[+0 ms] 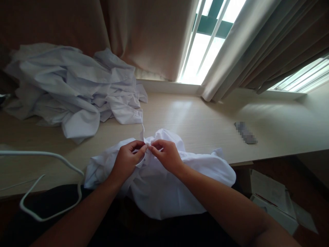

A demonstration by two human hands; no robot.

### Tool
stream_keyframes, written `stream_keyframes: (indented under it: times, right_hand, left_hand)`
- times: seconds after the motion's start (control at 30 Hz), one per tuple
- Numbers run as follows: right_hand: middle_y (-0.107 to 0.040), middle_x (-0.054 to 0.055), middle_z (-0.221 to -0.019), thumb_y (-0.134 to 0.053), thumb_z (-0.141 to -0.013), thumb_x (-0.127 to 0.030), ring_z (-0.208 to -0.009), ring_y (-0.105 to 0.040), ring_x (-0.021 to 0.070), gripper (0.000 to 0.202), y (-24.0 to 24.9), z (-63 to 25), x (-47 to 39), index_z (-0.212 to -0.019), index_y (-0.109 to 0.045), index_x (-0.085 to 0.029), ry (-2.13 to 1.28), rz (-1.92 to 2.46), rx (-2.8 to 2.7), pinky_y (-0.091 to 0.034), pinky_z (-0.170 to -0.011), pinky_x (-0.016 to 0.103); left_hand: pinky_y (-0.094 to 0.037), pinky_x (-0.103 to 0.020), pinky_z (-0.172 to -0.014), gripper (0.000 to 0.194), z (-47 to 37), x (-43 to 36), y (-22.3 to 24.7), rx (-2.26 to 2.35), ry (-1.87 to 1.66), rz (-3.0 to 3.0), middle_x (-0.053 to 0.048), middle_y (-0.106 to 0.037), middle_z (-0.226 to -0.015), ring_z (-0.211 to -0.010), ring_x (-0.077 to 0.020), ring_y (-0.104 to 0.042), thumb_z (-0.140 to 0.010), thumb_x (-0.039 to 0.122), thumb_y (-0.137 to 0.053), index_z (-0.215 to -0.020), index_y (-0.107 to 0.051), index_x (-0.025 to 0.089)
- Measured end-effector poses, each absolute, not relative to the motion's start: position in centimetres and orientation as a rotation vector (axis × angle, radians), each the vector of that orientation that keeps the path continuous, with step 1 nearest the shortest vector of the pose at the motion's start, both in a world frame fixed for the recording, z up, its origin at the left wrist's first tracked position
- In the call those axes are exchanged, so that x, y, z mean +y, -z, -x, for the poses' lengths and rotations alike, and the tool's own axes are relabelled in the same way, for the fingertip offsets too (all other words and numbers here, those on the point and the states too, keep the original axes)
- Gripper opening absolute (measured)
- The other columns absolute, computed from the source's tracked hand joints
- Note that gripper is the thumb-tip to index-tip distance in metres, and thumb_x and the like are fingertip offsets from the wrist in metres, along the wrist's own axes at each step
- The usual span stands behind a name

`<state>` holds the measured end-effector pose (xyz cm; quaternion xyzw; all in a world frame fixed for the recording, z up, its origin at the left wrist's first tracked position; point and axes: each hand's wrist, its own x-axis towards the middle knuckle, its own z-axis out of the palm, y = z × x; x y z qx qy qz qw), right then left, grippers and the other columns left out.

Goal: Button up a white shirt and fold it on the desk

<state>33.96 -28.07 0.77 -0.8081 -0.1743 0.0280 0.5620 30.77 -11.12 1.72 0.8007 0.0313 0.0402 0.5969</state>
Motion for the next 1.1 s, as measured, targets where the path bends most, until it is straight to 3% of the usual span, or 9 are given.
stream_keyframes:
  times: [0.63, 1.1]
  right_hand:
    - [-0.074, 0.003, -0.08, -0.064, -0.088, -0.036, -0.072, -0.065, 0.0156, 0.02, -1.01, -33.54, -27.59, -0.088, -0.074, -0.019, -0.093, 1.864, -0.426, -0.05, -0.066, 0.026]
    - [-0.073, 0.003, -0.077, -0.062, -0.088, -0.031, -0.07, -0.065, 0.0155, 0.017, -0.81, -33.46, -27.55, -0.084, -0.074, -0.019, -0.092, 1.932, -0.463, -0.049, -0.066, 0.027]
  left_hand:
    - [-0.04, -0.022, -0.064, 0.023, -30.8, -10.75, -1.75, 0.065, -0.095, -1.808, -0.001, -0.065, -0.077, -0.071, -0.0135, -0.055, -0.083, 0.039, -0.064, -0.077, -0.065, 0.017]
    - [-0.043, -0.024, -0.069, 0.021, -30.89, -10.35, -1.58, 0.015, -0.065, -1.821, -0.002, -0.065, -0.076, -0.073, -0.0146, -0.056, -0.082, 0.037, -0.065, -0.078, -0.068, 0.017]
